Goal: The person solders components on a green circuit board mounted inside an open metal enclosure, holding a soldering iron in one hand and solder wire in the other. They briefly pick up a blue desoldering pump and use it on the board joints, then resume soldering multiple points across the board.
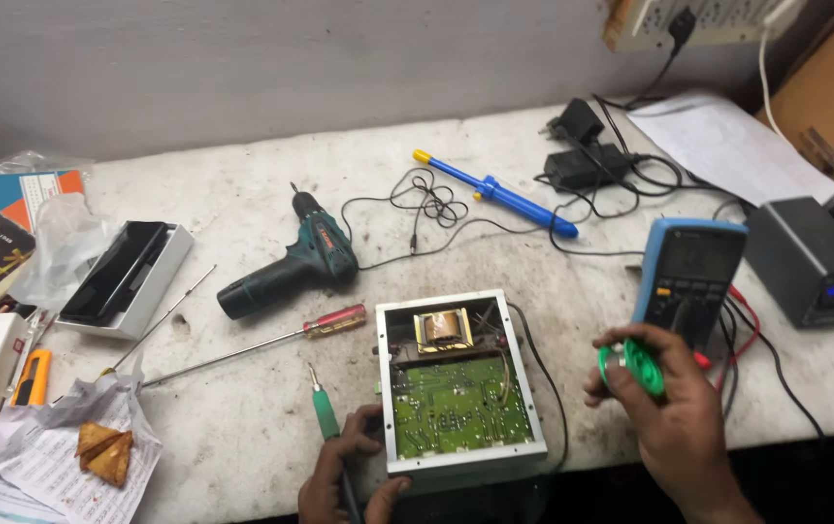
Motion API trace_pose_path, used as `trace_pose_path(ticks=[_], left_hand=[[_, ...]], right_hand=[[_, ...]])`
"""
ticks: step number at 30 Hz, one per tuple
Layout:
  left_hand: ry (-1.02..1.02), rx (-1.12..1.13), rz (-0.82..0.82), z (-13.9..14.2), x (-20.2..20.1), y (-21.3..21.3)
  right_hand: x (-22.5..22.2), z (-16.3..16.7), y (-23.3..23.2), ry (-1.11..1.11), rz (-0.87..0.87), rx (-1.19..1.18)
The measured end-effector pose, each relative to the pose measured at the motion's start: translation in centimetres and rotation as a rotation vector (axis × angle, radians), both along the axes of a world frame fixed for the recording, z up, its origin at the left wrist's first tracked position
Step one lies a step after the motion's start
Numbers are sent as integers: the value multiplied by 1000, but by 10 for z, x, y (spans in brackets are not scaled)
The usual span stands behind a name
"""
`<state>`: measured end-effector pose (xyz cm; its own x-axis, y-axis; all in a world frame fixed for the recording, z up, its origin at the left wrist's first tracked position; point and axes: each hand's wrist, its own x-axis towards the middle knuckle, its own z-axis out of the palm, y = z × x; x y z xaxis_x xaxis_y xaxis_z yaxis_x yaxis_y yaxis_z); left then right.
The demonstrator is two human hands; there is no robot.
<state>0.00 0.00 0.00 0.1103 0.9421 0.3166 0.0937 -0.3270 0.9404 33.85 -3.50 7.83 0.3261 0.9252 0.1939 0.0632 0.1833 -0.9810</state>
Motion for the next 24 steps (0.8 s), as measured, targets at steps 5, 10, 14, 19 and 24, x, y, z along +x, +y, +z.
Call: trace_pose_path(ticks=[5,10,14,19,24], left_hand=[[302,221,73,7,4,-20],[358,277,-295,-44,46,-57],[592,342,-503,-46,88,-81],[468,262,-582,-30,68,-92],[255,-40,-534,-39,80,-94]], right_hand=[[6,-5,-77,-87,-152,-131],[18,-60,-120,-214,208,208],[35,-62,-116,-295,620,114],[37,-69,-117,-216,682,200],[45,-77,-113,-84,684,19]])
